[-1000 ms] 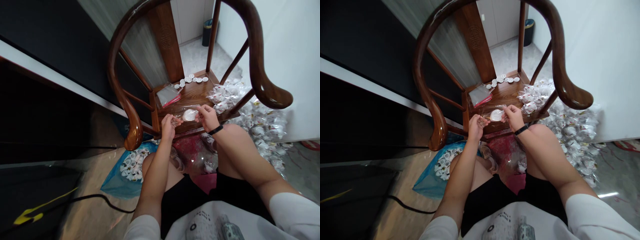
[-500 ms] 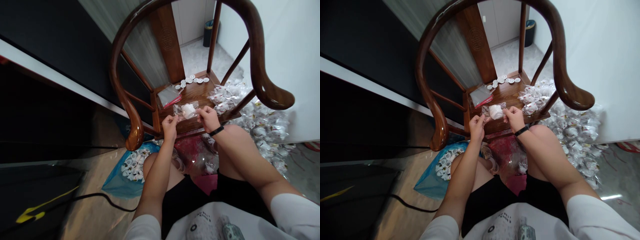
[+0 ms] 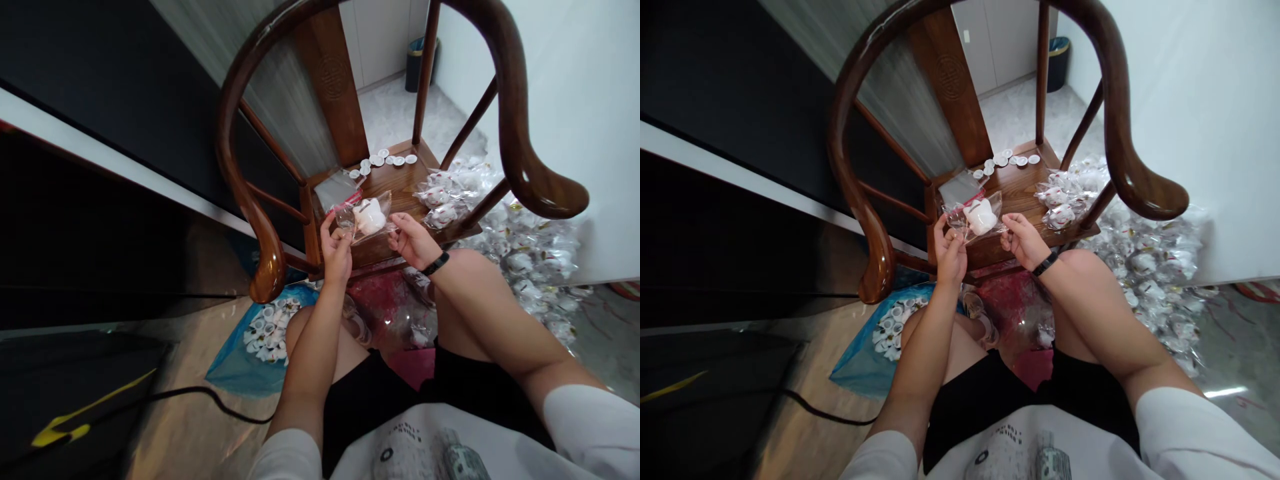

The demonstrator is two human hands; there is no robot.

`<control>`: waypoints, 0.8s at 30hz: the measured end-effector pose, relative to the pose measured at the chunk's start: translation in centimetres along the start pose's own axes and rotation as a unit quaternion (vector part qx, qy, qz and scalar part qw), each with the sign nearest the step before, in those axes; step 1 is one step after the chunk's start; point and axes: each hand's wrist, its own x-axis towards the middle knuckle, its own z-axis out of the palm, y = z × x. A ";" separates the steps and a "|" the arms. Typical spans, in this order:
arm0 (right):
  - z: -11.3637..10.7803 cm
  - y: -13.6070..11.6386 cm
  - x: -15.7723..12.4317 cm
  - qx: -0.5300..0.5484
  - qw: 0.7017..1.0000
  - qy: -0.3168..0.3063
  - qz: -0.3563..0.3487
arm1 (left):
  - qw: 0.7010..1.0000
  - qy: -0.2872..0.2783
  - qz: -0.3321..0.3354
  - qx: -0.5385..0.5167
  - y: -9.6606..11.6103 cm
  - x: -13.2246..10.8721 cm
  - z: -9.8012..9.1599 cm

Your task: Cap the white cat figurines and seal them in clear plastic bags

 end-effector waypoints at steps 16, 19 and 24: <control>1.1 1.6 -0.4 -0.027 0.995 -0.058 -0.073 | 0.999 -0.034 -0.012 0.003 -0.1 -0.3 -0.8; 1.0 1.7 -0.4 -0.030 0.995 -0.040 -0.091 | 0.998 -0.050 -0.034 0.017 -0.3 -0.3 -0.8; 1.0 1.9 -0.5 -0.038 0.993 -0.061 -0.096 | 0.997 -0.059 -0.055 -0.002 -0.3 -0.4 -0.7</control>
